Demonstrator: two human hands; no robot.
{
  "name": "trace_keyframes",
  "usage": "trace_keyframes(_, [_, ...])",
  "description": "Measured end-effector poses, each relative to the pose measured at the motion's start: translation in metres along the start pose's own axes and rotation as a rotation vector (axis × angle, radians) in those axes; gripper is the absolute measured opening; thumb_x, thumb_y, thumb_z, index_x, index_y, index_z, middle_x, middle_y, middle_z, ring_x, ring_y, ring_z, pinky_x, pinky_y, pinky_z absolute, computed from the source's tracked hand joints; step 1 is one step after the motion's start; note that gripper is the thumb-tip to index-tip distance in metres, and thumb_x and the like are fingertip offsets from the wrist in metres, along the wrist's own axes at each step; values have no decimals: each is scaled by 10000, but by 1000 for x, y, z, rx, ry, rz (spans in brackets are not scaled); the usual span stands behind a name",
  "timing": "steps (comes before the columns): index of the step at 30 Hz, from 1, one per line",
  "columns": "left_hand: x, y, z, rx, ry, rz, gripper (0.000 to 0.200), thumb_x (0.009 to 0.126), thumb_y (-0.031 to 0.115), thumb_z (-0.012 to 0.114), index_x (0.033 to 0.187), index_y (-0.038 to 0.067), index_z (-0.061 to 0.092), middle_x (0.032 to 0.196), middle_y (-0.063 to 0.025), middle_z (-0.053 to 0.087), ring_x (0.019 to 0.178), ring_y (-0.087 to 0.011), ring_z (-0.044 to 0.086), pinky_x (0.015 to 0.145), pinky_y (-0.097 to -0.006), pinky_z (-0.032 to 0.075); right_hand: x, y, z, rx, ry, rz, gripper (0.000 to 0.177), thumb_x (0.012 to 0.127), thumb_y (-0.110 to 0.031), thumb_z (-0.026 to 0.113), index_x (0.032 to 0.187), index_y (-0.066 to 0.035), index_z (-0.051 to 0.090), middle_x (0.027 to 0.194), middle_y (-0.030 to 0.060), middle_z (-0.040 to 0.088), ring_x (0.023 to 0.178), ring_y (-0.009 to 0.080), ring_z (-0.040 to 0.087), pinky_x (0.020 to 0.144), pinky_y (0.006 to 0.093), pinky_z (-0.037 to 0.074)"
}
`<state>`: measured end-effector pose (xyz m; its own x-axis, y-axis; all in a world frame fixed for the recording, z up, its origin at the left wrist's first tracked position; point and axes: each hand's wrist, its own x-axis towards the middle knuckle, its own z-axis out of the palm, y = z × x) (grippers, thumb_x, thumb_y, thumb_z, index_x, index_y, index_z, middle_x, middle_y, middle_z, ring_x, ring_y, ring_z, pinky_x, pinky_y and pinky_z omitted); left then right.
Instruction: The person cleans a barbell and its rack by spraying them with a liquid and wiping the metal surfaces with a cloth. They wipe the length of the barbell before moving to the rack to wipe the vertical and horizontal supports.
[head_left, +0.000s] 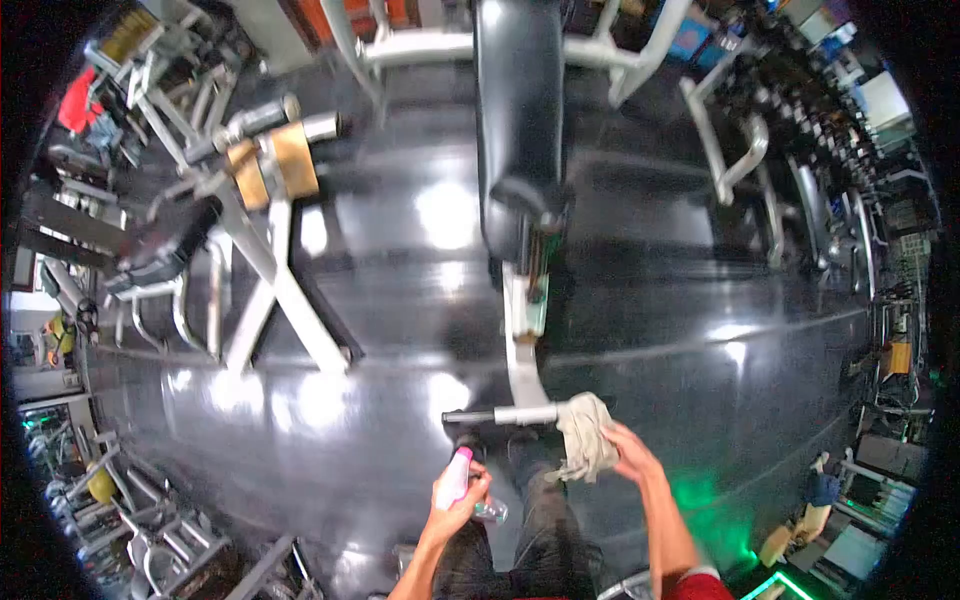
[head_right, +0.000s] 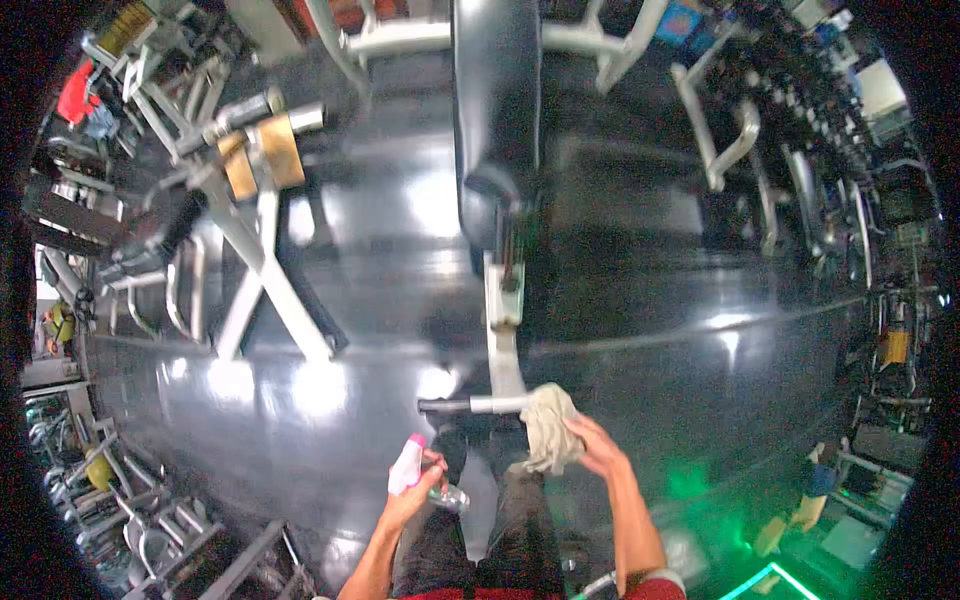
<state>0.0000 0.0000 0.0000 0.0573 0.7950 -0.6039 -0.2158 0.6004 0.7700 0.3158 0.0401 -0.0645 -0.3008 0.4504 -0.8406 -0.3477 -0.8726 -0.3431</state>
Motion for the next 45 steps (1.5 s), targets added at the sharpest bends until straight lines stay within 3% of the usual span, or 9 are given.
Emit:
trace_keyframes(2, [24, -10, -14, -23, -17, 25, 139, 858, 37, 589, 972, -25, 541, 798, -58, 591, 612, -115, 585, 569, -257, 484, 17, 18, -13, 167, -21, -72, 406, 925, -200, 494, 1292, -41, 429, 1232, 84, 543, 1094, 224, 560, 922, 411, 458])
trace_keyframes(3, [-11, 66, 1, -17, -82, 225, 139, 858, 37, 589, 972, -25, 541, 798, -58, 591, 612, -115, 585, 569, -257, 484, -50, -33, 25, 175, -111, -263, 388, 922, -191, 490, 1275, -39, 441, 1220, 86, 549, 1080, 228, 567, 914, 411, 464])
trace_keyframes(4, [-36, 84, -1, -21, -68, 226, 140, 856, 40, 592, 968, -27, 543, 798, -61, 596, 618, -117, 590, 576, -260, 491, -80, -28, 46, 255, -48, -321, 374, 920, -188, 483, 1263, -43, 451, 1209, 91, 556, 1082, 241, 564, 933, 408, 451])
trace_keyframes(10, [-74, 117, -12, 41, -52, 333, 141, 847, 40, 601, 960, -23, 545, 842, -83, 607, 651, -133, 604, 593, -277, 511, -174, -33, 87, 499, -58, -671, 421, 925, -255, 392, 1275, -30, 454, 1246, 116, 538, 1151, 291, 508, 1011, 471, 359])
trace_keyframes(20, [-114, 167, 24, 44, -168, 527, 207, 841, -41, 540, 1039, -18, 484, 880, -106, 576, 565, -165, 595, 556, -292, 508, -229, -35, 73, 528, -114, -856, 419, 924, -268, 385, 1260, -30, 465, 1223, 119, 550, 1127, 296, 515, 986, 467, 375])
trace_keyframes(26, [-127, 169, 76, 103, -123, 567, 180, 840, -48, 550, 1018, -44, 518, 886, -80, 569, 584, -122, 595, 557, -261, 501, -254, -57, 21, 576, -125, -879, 411, 930, -275, 414, 1270, -49, 450, 1231, 99, 537, 1128, 272, 513, 995, 451, 370])
trace_keyframes(35, [-138, 162, 177, 286, -9, 619, 480, 836, -61, 551, 1287, -12, 394, 980, -86, 536, 627, -106, 562, 531, -250, 526, -292, -121, -128, 435, -106, -792, 366, 932, -222, 429, 1243, -34, 478, 1205, 107, 560, 1109, 267, 532, 974, 430, 395])
trace_keyframes(39, [-136, 157, 235, 292, 55, 647, 518, 836, -53, 557, 1318, 2, 375, 1006, -95, 536, 644, -104, 561, 561, -250, 524, -308, -157, -180, 152, 102, -959, 351, 930, -172, 450, 1246, -21, 453, 1190, 91, 547, 1098, 229, 530, 970, 382, 404])
trace_keyframes(45, [-124, 143, 305, 319, 89, 680, 520, 833, -57, 556, 1316, 4, 373, 1043, -105, 533, 656, -106, 576, 593, -254, 518, -355, -215, -215, 334, 1, -1039, 393, 940, -222, 458, 1289, -47, 413, 1243, 81, 506, 1158, 229, 485, 982, 397, 390])
